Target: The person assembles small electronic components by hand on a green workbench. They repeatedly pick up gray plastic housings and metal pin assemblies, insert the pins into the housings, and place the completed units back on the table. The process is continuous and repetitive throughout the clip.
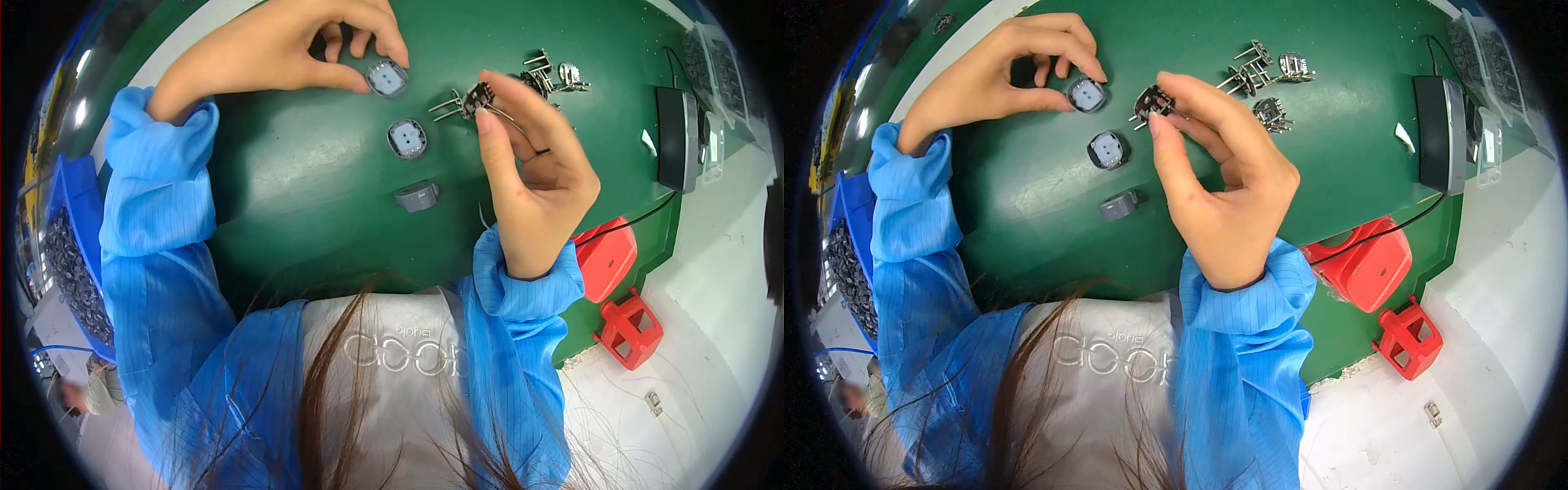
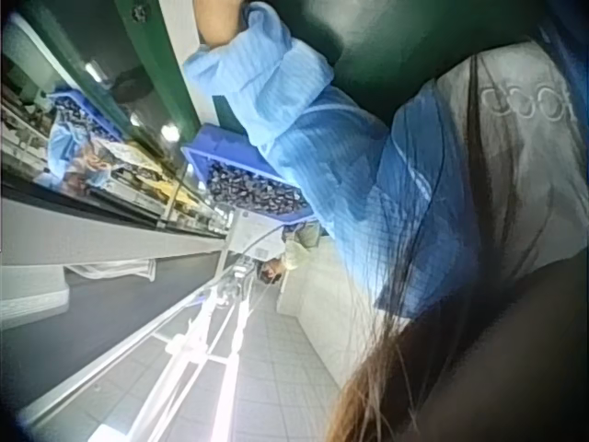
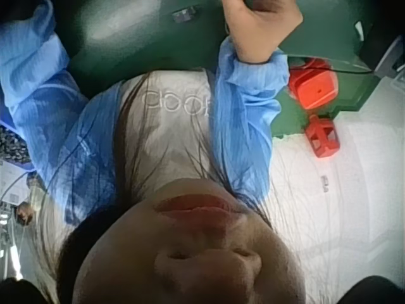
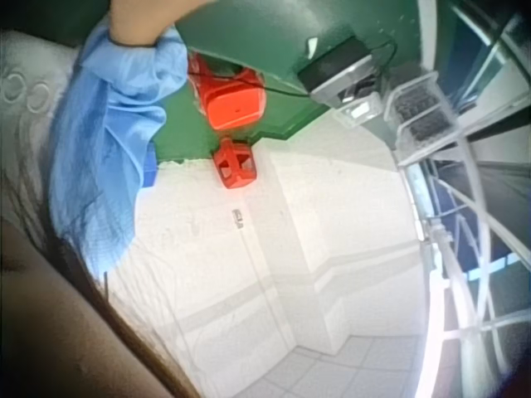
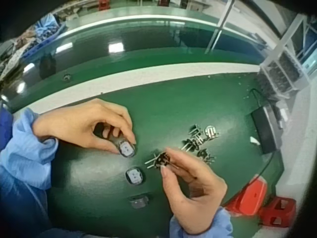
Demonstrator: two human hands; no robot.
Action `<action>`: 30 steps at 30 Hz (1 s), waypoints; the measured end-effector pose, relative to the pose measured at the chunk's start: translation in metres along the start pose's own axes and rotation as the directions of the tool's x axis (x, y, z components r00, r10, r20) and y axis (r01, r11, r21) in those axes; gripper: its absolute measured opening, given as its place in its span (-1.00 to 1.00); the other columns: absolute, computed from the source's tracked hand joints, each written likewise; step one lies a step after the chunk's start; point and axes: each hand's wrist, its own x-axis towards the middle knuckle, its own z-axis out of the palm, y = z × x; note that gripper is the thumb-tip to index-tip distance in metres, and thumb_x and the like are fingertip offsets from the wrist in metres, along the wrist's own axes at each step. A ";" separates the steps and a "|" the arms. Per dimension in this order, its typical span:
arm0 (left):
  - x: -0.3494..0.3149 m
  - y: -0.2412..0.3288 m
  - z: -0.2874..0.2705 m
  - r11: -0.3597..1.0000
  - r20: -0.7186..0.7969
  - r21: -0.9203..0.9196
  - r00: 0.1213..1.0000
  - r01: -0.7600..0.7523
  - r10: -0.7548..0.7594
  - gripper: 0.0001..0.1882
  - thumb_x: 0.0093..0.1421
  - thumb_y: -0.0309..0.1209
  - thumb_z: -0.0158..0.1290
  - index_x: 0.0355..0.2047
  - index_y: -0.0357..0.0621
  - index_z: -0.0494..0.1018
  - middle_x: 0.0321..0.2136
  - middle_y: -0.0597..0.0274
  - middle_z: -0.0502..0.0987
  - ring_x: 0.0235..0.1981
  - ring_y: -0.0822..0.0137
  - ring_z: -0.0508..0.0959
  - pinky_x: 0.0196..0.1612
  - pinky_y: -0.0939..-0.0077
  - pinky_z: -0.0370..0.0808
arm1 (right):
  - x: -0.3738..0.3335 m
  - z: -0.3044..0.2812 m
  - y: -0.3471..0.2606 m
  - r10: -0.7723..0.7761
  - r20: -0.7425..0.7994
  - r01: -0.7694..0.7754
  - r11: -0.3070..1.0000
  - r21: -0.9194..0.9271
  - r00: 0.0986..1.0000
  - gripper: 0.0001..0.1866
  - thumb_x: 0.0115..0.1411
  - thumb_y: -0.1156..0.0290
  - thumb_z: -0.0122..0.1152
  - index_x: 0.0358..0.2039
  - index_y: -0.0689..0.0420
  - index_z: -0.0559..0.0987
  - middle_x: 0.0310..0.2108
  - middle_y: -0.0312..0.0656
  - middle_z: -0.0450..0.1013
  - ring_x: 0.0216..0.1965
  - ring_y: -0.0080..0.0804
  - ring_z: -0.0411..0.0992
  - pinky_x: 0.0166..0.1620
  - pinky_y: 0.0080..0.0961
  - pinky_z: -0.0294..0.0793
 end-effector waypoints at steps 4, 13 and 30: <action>0.009 0.021 0.012 0.994 -0.170 -0.097 0.985 -0.042 0.025 -0.71 -0.02 -0.56 0.30 -0.25 -0.22 0.53 -0.22 0.19 0.55 -0.28 0.41 0.54 -0.23 0.55 0.54 | 0.000 0.003 -0.008 0.106 -0.084 -0.100 0.992 0.070 0.991 -0.84 0.07 0.76 0.28 -0.31 0.32 0.64 -0.07 0.03 0.53 -0.04 -0.32 0.55 -0.02 -0.47 0.61; 0.005 0.041 0.042 0.848 -0.216 -0.526 0.954 0.065 -0.207 -0.67 -0.05 -0.68 0.24 -0.25 -0.23 0.45 -0.25 0.19 0.59 -0.29 0.46 0.61 -0.24 0.62 0.57 | 0.000 -0.004 0.002 -0.207 0.172 0.237 0.956 -0.176 0.963 -0.80 0.08 0.78 0.27 -0.27 0.30 0.68 -0.04 -0.05 0.48 -0.05 -0.30 0.52 0.01 -0.46 0.57; 0.013 0.014 0.044 0.899 -0.364 -0.438 0.911 0.014 -0.192 -0.71 0.03 -0.62 0.26 -0.21 -0.29 0.49 -0.30 0.18 0.61 -0.31 0.51 0.61 -0.18 0.63 0.59 | -0.014 -0.047 -0.002 -0.002 -0.078 -0.045 0.798 -0.601 0.997 -0.74 0.04 0.59 0.41 -0.21 0.09 0.69 -0.41 -0.27 0.54 -0.58 -0.66 0.38 -0.53 -0.69 0.26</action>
